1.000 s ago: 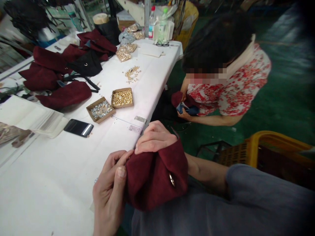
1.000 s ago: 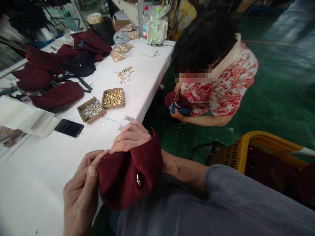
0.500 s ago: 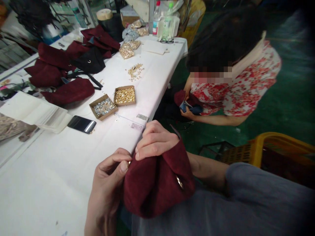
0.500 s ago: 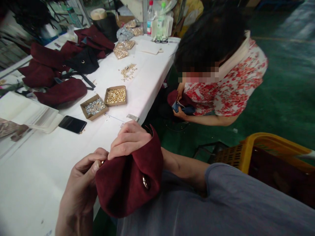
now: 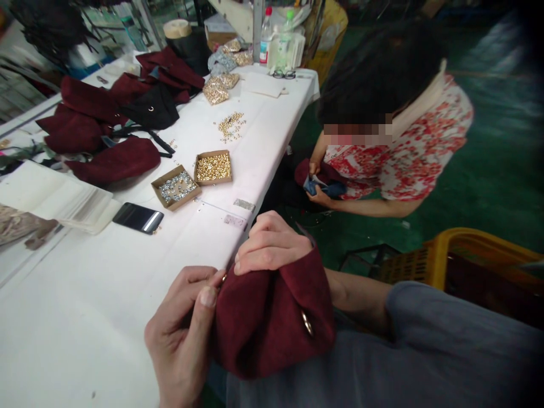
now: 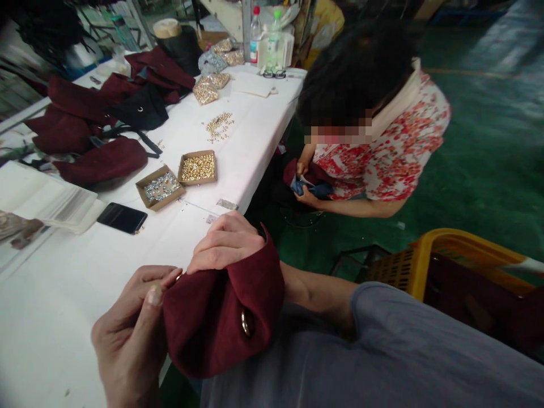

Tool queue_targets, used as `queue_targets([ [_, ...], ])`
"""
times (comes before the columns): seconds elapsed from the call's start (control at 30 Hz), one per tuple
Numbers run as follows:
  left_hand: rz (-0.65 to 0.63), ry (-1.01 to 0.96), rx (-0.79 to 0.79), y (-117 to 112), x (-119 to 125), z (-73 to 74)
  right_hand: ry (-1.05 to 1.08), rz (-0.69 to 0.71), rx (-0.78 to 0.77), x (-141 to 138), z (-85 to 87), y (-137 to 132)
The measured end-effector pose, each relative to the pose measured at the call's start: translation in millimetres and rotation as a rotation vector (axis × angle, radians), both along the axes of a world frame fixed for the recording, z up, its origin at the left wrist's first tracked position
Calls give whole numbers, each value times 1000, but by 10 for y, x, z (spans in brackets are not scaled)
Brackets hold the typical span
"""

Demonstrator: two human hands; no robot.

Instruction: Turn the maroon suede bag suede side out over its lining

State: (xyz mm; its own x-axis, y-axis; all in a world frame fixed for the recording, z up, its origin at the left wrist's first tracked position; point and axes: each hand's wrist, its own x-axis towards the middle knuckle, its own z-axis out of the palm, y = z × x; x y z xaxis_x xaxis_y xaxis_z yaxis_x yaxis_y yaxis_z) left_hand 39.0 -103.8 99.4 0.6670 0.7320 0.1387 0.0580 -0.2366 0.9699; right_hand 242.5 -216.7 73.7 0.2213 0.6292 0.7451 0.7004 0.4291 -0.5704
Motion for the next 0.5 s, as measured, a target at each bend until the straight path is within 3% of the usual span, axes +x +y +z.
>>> queue_targets([
  [0.1,-50,0,26,34,-42,-33,22,-26,8,-16,17,-19],
  [0.3,-112,25,38,73,-77,-81,23,63,-85,42,-1,-78],
  [0.5,-47,-56,-139,48,-47,-215,79,105,-78,109,-25,57],
])
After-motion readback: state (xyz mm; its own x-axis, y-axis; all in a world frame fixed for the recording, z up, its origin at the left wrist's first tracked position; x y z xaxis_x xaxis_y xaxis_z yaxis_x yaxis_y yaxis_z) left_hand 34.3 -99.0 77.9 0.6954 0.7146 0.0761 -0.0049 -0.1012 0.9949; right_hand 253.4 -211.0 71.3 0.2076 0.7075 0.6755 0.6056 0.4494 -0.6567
